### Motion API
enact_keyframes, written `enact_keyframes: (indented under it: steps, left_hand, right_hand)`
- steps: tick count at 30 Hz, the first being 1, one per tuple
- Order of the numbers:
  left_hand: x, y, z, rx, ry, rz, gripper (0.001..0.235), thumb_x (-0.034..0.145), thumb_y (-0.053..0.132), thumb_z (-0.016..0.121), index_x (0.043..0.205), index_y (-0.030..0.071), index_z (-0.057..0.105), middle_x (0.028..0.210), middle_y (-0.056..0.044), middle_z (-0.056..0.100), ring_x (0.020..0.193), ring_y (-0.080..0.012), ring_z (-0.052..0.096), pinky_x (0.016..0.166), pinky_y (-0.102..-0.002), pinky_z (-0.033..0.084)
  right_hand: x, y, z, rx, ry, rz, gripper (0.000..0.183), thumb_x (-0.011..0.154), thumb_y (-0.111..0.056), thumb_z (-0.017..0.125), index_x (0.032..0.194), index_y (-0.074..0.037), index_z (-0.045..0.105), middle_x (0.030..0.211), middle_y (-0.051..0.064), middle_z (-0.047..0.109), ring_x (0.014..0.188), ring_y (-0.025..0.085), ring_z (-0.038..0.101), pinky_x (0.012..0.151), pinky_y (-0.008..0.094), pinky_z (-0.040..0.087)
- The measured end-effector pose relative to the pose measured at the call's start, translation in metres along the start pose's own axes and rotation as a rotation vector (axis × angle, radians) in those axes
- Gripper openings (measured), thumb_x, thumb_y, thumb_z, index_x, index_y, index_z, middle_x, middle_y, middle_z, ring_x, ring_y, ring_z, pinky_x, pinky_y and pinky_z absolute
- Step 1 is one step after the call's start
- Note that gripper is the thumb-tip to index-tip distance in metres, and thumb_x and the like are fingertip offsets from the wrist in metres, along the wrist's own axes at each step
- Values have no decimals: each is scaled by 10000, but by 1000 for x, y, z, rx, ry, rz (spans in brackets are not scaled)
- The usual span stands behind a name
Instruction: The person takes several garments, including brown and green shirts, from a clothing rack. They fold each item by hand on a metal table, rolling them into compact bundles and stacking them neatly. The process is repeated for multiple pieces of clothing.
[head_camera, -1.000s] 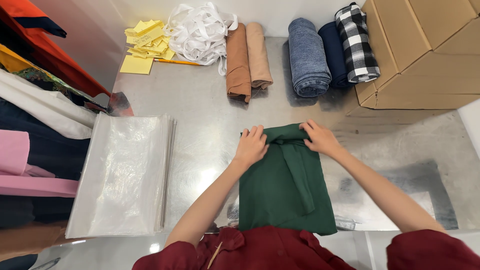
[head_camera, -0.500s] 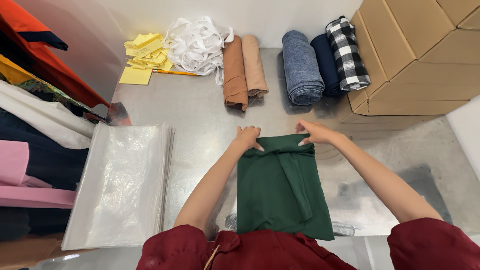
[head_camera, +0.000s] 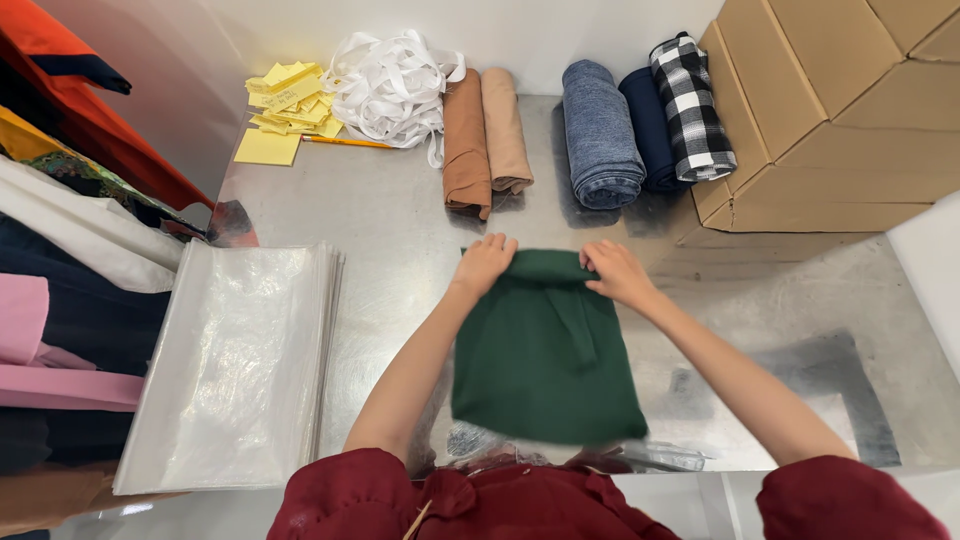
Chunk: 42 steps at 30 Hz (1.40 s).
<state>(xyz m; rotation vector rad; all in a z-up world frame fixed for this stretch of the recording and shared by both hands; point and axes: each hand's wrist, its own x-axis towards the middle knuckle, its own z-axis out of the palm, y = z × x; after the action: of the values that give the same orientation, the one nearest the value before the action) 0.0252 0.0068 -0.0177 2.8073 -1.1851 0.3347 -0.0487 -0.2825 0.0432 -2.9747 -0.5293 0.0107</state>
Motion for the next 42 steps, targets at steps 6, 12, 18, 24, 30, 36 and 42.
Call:
enact_keyframes:
  steps: [6,12,18,24,30,36,42]
  left_hand:
    - [-16,-14,-16,-46,-231,-93,509,843,8,748,1236,130,448,1288,-145,449,1237,-337,484,979,-462,485]
    - [-36,-37,-15,-131,-363,-277,536,808,43,759,1250,147,474,1287,-120,426,1216,-330,500,965,-483,497]
    - [-31,-23,-50,-520,-224,-641,256,942,72,593,1169,-14,512,1102,-254,577,983,-473,688,788,-548,593]
    - [-47,-4,-40,-1312,-161,-950,499,909,183,643,1197,-84,335,809,-294,708,563,-360,727,547,-414,638]
    - [-54,32,-90,-1669,206,-1273,748,968,344,662,1430,-7,190,1202,-204,634,1036,-236,719,848,-339,621]
    - [-57,22,-119,-1822,199,-1209,592,1000,411,628,1441,86,403,1471,-98,456,1336,-339,545,985,-481,574]
    - [-57,17,-72,-1801,401,-1317,246,927,315,760,1120,192,671,1212,75,686,1105,-138,637,780,-334,665]
  right_hand:
    - [-14,-10,7,417,-77,55,483,698,-164,871,1094,-124,598,970,60,662,984,263,659,827,382,540]
    - [-25,24,-21,812,114,278,273,904,-82,749,1169,-60,687,1009,113,720,966,225,681,823,372,541]
    - [-19,17,-55,464,70,228,483,786,-292,858,1220,-163,690,1123,69,738,1112,264,664,894,430,522]
    - [5,-41,-65,205,-174,97,912,708,-467,877,1493,-234,475,1485,142,520,1408,383,443,1107,563,354]
    - [35,-58,-43,260,-293,134,881,813,-331,809,1564,-214,363,1484,186,504,1411,380,453,1135,544,315]
    - [47,-68,-35,340,-249,141,804,827,-293,777,1523,-164,396,1389,208,561,1342,407,519,1092,541,379]
    - [51,-66,-13,244,-51,69,711,835,-227,763,1470,-149,454,1282,166,604,1248,387,586,1039,539,430]
